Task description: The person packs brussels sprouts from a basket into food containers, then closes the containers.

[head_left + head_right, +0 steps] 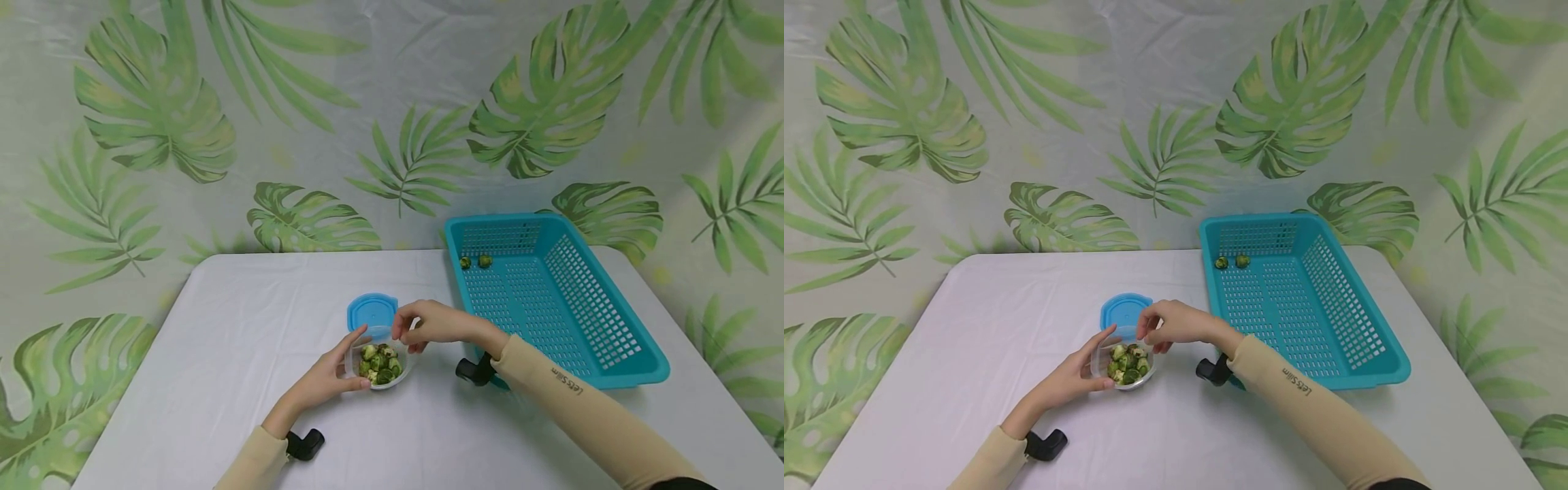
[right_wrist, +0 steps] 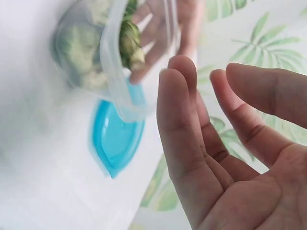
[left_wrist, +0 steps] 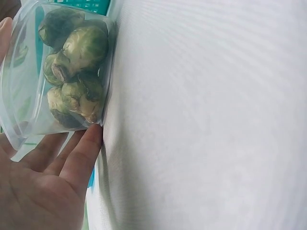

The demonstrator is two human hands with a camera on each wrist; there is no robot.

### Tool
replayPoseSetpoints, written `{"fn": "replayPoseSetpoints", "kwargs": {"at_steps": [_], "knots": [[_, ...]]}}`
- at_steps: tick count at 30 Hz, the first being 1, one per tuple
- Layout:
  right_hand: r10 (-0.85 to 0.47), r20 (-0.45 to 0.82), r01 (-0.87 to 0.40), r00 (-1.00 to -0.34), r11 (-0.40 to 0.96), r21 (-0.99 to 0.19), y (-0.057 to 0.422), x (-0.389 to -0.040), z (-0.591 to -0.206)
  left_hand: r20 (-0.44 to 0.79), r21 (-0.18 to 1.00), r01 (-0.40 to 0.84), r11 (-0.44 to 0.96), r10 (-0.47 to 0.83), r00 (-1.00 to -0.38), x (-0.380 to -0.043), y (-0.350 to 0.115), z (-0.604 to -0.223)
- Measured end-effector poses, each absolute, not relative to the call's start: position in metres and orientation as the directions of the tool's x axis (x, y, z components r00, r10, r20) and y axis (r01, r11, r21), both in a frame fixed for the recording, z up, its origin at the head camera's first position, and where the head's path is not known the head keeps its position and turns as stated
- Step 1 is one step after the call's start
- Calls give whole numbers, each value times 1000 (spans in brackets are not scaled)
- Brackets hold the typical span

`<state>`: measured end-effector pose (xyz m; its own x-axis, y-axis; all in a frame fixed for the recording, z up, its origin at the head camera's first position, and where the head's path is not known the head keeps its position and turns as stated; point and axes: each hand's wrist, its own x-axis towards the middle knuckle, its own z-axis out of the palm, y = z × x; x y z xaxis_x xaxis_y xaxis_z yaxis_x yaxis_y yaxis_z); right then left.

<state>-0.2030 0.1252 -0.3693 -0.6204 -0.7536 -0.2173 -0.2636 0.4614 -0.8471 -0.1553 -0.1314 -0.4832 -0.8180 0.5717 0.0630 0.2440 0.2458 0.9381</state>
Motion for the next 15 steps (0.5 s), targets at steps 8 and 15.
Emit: {"fn": "replayPoseSetpoints", "kwargs": {"at_steps": [8,15], "knots": [[-733,-141,-237,-666,387,-891,144,-217,-360,59,937,242,253,567,-821,-154,-131,-482],[-696,-118,-220,-708,377,-900,159,-226,-356,66,936,247,249,566,-822,-154,-131,-482]]}}
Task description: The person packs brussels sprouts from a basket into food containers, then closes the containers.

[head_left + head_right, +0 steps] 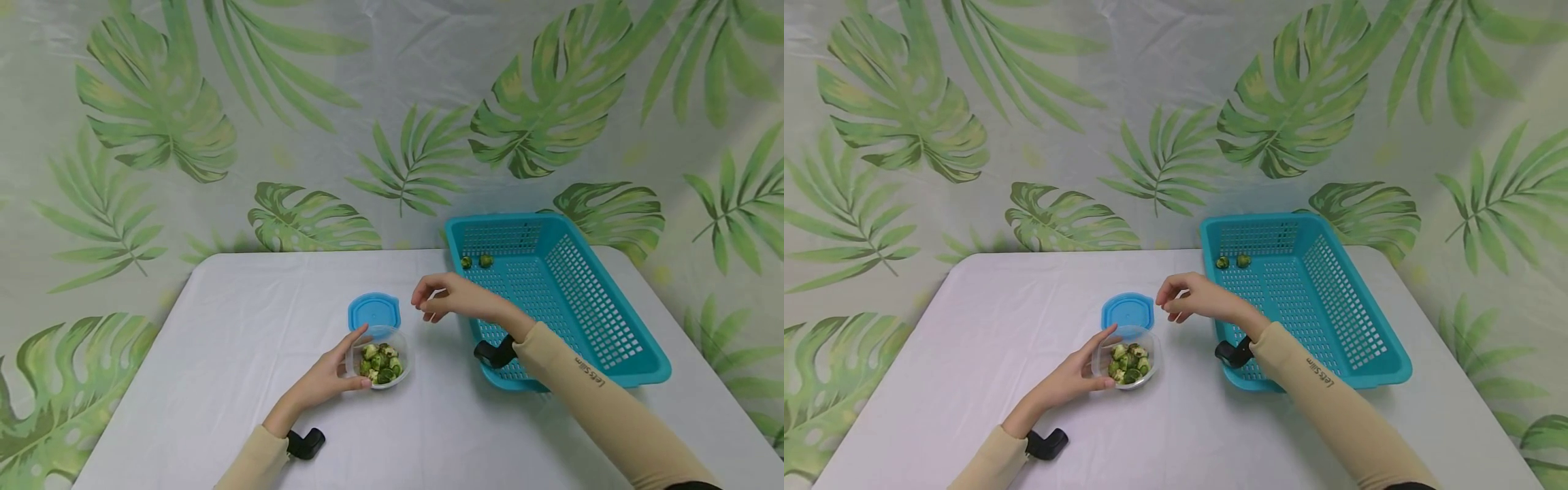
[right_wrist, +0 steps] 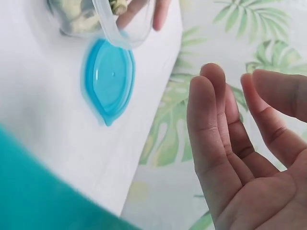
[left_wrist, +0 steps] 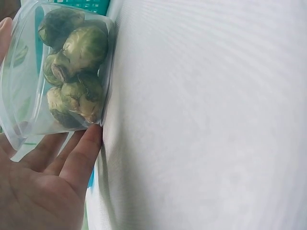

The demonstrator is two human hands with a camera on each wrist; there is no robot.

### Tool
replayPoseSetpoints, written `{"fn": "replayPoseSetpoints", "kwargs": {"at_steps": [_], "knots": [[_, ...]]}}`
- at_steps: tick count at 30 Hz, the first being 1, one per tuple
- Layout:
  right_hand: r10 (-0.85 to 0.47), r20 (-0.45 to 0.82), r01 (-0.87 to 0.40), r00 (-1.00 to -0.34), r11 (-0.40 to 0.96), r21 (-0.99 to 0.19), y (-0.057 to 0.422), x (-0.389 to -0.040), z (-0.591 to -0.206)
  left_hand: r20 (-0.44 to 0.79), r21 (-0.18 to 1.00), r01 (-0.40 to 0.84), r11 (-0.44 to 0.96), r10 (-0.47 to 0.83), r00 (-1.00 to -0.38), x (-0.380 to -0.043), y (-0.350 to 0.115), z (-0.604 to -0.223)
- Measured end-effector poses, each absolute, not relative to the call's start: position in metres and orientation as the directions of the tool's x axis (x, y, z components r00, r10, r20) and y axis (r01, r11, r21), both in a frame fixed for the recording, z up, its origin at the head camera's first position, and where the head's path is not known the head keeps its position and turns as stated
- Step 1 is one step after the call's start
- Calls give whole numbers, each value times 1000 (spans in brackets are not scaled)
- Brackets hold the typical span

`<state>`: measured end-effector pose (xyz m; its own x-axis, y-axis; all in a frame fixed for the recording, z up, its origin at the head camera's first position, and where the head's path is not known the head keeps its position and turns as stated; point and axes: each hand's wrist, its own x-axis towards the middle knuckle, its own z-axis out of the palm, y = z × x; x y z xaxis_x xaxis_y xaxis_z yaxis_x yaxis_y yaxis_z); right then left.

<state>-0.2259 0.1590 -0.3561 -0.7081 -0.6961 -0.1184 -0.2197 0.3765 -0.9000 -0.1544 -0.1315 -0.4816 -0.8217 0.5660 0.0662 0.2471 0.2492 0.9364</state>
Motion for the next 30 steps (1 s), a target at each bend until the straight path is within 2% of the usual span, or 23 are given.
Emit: {"fn": "replayPoseSetpoints", "kwargs": {"at_steps": [17,30], "knots": [[-600,-37,-200,-799,323,-925,191,-242,-351,67,932,255,259,568,-820,-154,-131,-483],[-493,0,-164,-870,289,-943,216,-263,-363,50,936,239,258,576,-816,-143,-126,-450]]}}
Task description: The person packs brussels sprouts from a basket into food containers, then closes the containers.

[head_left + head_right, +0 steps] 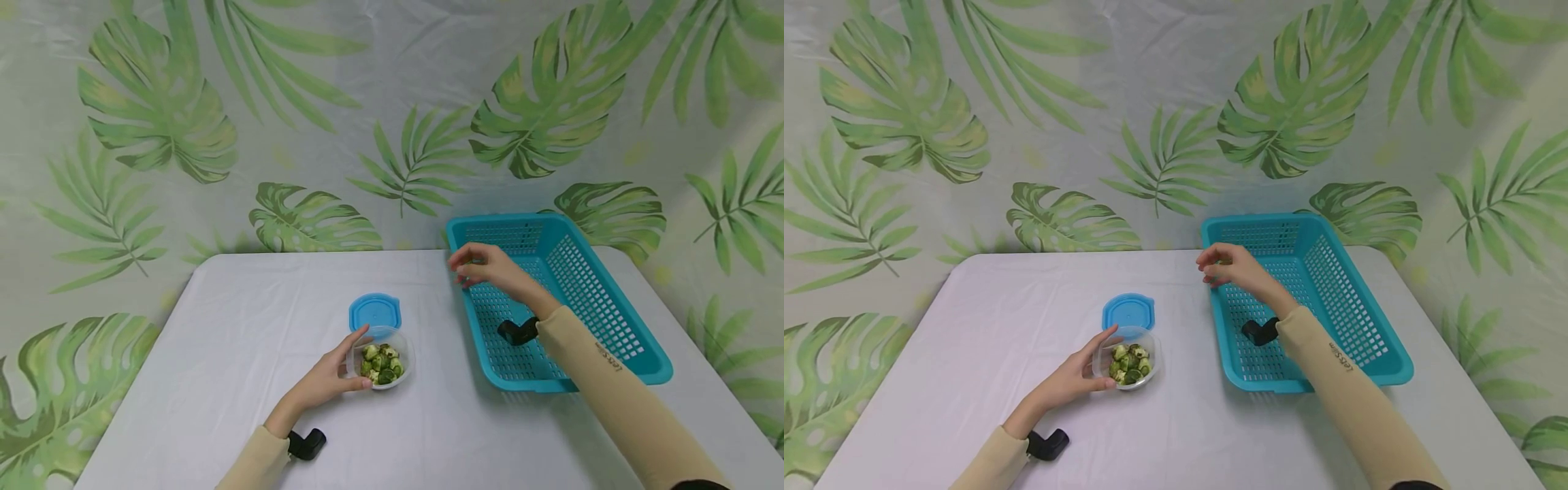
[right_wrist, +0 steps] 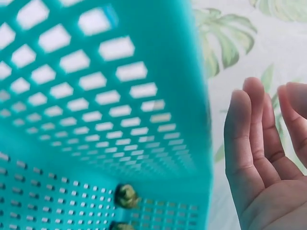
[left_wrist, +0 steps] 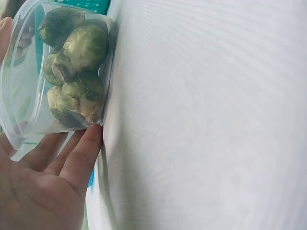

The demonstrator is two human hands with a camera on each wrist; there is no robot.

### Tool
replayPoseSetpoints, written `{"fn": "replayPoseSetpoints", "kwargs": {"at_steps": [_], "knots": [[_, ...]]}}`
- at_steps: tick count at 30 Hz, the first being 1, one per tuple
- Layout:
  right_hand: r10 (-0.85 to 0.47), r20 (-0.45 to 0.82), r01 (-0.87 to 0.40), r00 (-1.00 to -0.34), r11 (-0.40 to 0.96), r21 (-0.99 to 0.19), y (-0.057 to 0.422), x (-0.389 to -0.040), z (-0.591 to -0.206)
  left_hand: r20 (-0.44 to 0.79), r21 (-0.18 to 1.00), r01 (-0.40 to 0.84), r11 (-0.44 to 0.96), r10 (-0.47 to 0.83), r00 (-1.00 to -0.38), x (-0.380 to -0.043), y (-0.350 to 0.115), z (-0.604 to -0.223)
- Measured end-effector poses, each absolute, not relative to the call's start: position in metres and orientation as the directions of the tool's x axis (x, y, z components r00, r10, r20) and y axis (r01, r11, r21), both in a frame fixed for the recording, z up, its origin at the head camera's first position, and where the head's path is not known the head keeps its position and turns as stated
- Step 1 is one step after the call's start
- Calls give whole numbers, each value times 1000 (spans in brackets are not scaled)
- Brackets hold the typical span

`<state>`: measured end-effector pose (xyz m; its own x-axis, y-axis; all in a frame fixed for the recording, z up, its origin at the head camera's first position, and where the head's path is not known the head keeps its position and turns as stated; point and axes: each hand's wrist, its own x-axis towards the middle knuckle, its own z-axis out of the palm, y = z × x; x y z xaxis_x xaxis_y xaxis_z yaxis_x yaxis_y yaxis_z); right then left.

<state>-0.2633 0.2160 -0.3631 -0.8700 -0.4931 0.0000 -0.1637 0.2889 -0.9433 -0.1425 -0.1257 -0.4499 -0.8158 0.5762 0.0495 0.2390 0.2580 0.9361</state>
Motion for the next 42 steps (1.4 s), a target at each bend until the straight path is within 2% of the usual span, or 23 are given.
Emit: {"fn": "replayPoseSetpoints", "kwargs": {"at_steps": [11,29,42], "knots": [[-392,9,-135,-920,295,-946,236,-282,-373,59,933,250,259,574,-817,-143,-126,-450],[-274,-111,0,-955,374,-927,267,-308,-395,66,933,259,251,587,-807,-143,-127,-449],[-230,-223,71,-947,528,-846,275,-316,-404,65,932,260,254,587,-807,-142,-127,-448]]}}
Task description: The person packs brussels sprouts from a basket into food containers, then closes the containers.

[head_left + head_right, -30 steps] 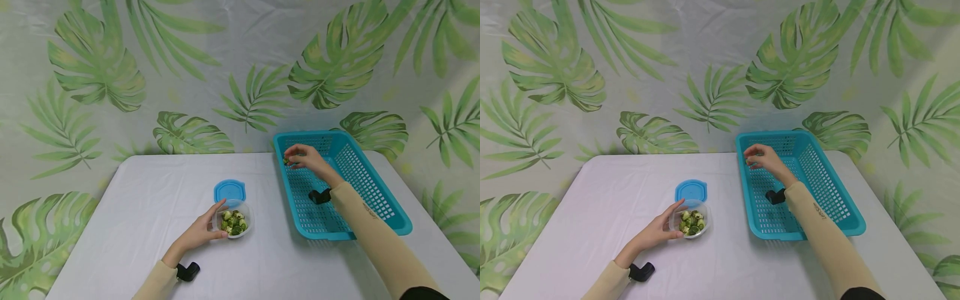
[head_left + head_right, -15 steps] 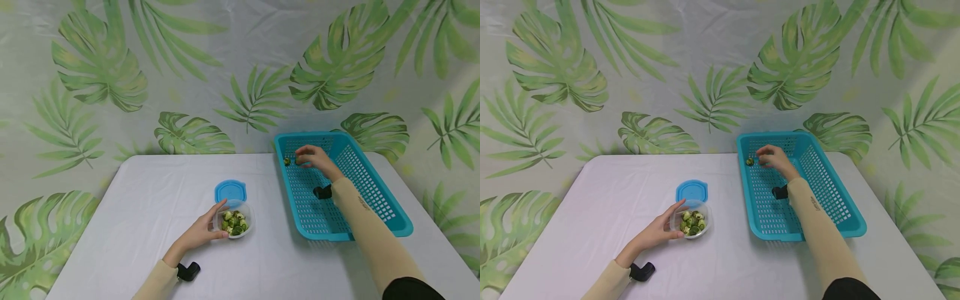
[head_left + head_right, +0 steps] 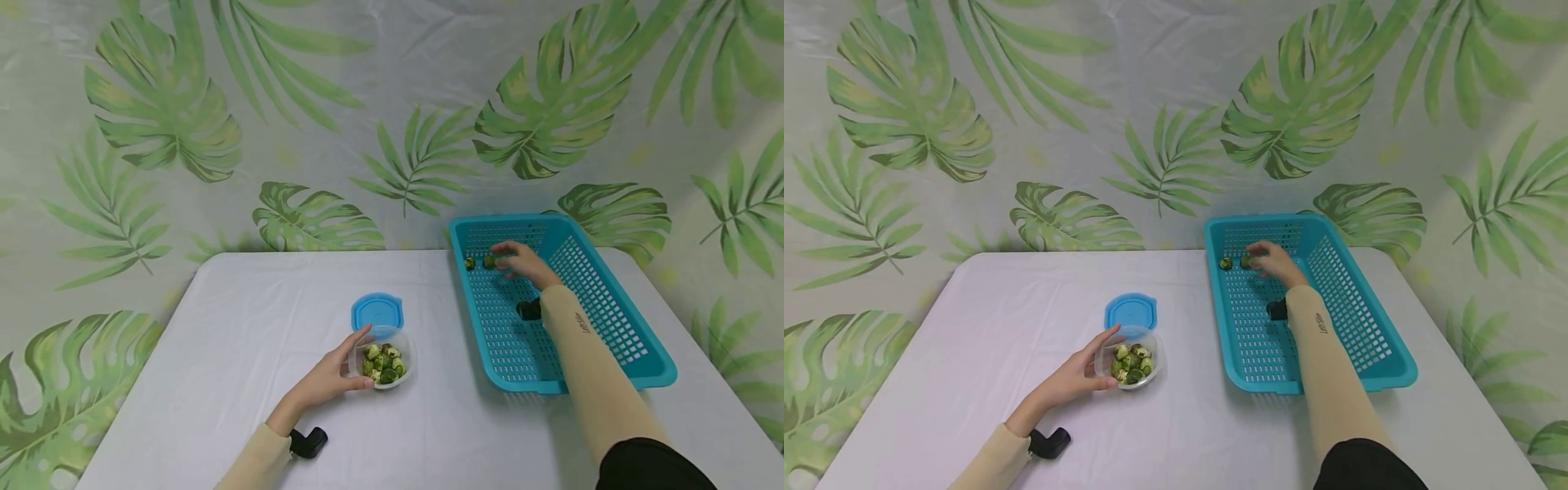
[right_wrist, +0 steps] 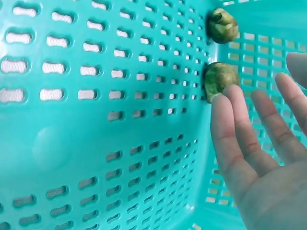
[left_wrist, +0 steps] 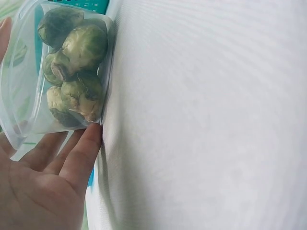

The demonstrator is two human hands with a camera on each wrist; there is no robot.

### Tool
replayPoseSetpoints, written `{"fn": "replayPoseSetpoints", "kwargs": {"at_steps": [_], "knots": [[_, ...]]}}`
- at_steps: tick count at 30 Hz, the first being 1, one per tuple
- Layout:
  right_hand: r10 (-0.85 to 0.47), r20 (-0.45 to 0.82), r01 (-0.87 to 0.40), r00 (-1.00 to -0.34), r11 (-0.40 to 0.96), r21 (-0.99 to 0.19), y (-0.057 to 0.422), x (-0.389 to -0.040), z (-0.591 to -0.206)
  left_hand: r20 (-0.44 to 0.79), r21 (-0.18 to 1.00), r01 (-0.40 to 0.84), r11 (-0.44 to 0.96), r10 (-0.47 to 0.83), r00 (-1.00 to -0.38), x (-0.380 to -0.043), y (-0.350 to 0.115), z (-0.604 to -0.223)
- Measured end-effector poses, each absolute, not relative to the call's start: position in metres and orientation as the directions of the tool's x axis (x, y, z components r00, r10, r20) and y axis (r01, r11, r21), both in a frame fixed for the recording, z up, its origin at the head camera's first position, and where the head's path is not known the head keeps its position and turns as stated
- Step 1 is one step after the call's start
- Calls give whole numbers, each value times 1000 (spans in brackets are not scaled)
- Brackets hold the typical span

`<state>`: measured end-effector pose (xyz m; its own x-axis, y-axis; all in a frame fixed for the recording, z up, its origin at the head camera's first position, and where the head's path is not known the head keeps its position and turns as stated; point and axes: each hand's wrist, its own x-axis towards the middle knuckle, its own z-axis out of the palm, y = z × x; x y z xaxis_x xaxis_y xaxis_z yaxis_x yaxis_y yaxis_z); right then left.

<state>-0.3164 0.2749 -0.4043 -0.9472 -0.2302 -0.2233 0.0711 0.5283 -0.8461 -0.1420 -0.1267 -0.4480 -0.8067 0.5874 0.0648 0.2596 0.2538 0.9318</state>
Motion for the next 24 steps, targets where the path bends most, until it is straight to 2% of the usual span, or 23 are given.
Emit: {"fn": "replayPoseSetpoints", "kwargs": {"at_steps": [24], "knots": [[-275,-316,9,-908,742,-671,270,-327,-419,66,933,258,250,586,-808,-142,-127,-447]]}}
